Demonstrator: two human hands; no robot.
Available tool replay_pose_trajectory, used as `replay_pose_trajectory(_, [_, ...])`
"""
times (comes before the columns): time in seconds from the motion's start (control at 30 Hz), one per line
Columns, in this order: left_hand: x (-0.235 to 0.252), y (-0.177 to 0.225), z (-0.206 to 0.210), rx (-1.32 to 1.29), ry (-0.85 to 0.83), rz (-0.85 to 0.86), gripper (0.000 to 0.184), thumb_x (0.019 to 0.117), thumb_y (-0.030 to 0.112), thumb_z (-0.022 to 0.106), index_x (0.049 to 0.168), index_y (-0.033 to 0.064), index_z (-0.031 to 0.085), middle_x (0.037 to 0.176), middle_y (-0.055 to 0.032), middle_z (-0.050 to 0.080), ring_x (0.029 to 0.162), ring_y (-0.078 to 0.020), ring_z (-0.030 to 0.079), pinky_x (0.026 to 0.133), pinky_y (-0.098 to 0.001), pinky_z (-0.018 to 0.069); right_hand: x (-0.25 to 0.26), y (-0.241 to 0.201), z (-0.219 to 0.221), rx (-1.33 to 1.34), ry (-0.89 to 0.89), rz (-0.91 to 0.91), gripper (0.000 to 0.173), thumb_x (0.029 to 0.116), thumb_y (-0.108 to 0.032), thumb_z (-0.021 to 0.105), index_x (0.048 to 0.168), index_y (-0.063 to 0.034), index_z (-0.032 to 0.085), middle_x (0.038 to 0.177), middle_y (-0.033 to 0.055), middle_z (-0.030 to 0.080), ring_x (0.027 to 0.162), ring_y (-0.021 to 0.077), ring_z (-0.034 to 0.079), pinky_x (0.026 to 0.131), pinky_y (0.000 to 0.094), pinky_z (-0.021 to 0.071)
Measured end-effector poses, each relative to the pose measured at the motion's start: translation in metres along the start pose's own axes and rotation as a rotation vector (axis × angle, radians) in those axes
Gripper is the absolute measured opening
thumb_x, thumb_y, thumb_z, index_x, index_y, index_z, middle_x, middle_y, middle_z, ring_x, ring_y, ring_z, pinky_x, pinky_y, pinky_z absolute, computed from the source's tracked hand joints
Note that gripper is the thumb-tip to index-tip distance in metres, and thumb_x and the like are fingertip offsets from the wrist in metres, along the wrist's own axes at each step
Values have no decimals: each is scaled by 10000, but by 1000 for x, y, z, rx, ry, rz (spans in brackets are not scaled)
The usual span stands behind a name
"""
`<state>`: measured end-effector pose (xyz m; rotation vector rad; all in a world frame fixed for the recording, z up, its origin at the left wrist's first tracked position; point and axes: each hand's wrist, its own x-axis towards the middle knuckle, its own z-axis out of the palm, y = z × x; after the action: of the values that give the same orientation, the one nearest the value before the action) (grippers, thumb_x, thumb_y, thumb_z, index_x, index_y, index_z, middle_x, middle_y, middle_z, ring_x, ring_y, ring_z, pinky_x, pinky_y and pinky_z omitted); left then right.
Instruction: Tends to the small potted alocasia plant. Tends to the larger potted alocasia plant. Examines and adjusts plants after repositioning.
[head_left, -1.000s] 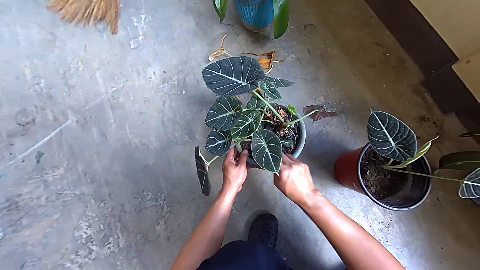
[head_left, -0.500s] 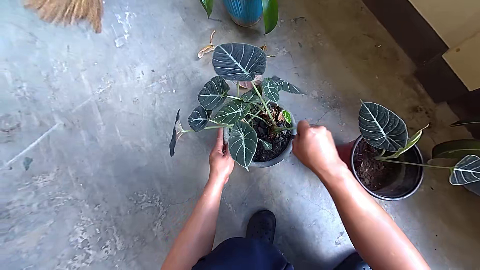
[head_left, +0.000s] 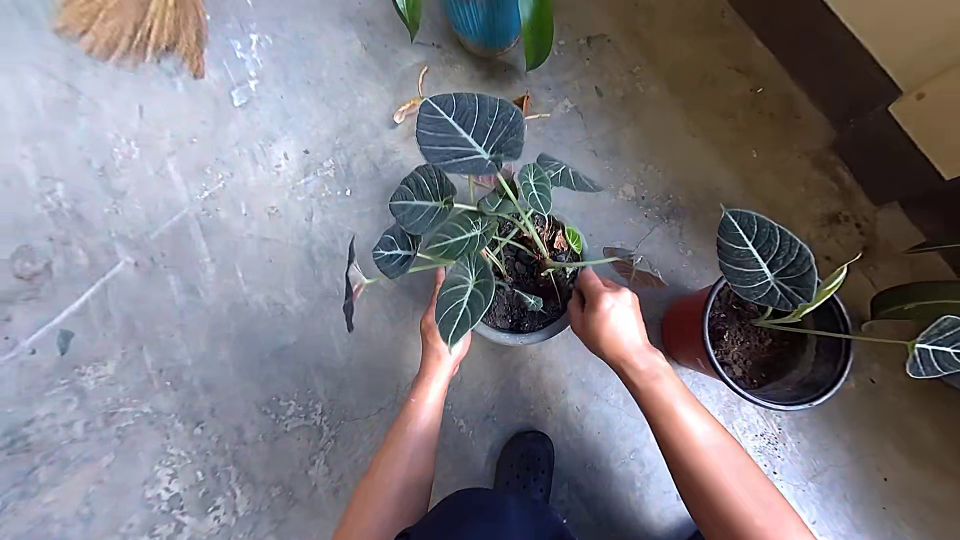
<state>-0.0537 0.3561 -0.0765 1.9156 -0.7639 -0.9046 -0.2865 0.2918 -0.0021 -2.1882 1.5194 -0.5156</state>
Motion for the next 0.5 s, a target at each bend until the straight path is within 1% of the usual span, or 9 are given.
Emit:
replay_pose_trajectory(0.07, [4,1,-2,28,-13,-4,495,1090,268,530,1553,122,434,1378,-156,618,1147,-210,669,979,-443,561,-2,2,-25,74,7,-74,61,882,-97,658,882,-41,683,672,85,640,580,240,645,516,429,523])
replay_pose_trajectory(0.13, [1,13,-7,115,-48,42,572,1052,173,575,1590,124,389,1440,-151,592,1244,-202,623,1069,-430,497,-3,-1,-57,79,65,-154,80,873,-125,660,886,-62,707,667,55,642,566,186,625,495,382,500])
replay_pose_trajectory(0.17, [1,20,-12,164,-64,71,612,1022,144,607,1591,105,385,1433,-165,599,1251,-212,622,1081,-430,480,0,-4,-70,65,103,-180,94,882,-127,654,898,-57,715,675,60,647,568,187,620,490,378,489])
replay_pose_trajectory(0.2, [6,23,-16,174,-92,76,603,1020,143,609,1582,91,396,1440,-165,593,1270,-215,608,1097,-428,467,8,-4,-80,37,141,-202,99,891,-128,647,902,-53,711,679,70,647,567,198,617,485,383,474])
replay_pose_trajectory(0.23, [15,22,-21,153,-128,65,561,1043,170,591,1570,102,414,1462,-136,575,1293,-192,584,1112,-412,457,19,-3,-85,3,170,-217,98,895,-131,642,891,-53,701,674,77,641,564,213,615,481,392,458])
replay_pose_trajectory(0.3, [34,18,-28,181,-209,95,526,1078,226,545,1572,111,406,1536,-119,508,1382,-203,513,1165,-429,400,46,3,-78,-56,165,-236,99,889,-128,634,876,-47,688,678,100,643,587,263,639,501,447,477])
replay_pose_trajectory(0.37, [42,29,-27,326,-223,196,491,1102,214,482,1562,54,412,1564,-165,477,1449,-253,457,1214,-453,336,67,5,-60,-97,72,-255,87,890,-110,628,886,-34,669,715,131,654,633,325,668,527,517,508])
replay_pose_trajectory(0.43, [43,34,-20,480,-167,269,448,1113,230,443,1503,13,475,1488,-224,539,1405,-331,506,1186,-529,358,77,5,-36,-158,-5,-300,87,903,-97,611,898,-21,654,754,158,662,650,366,679,517,544,515])
replay_pose_trajectory(0.5, [50,18,-12,513,-128,247,452,1123,273,395,1468,1,502,1435,-253,560,1354,-360,540,1153,-536,393,83,10,-8,-219,-17,-352,123,944,-91,577,938,-2,661,791,186,665,643,384,682,505,532,516])
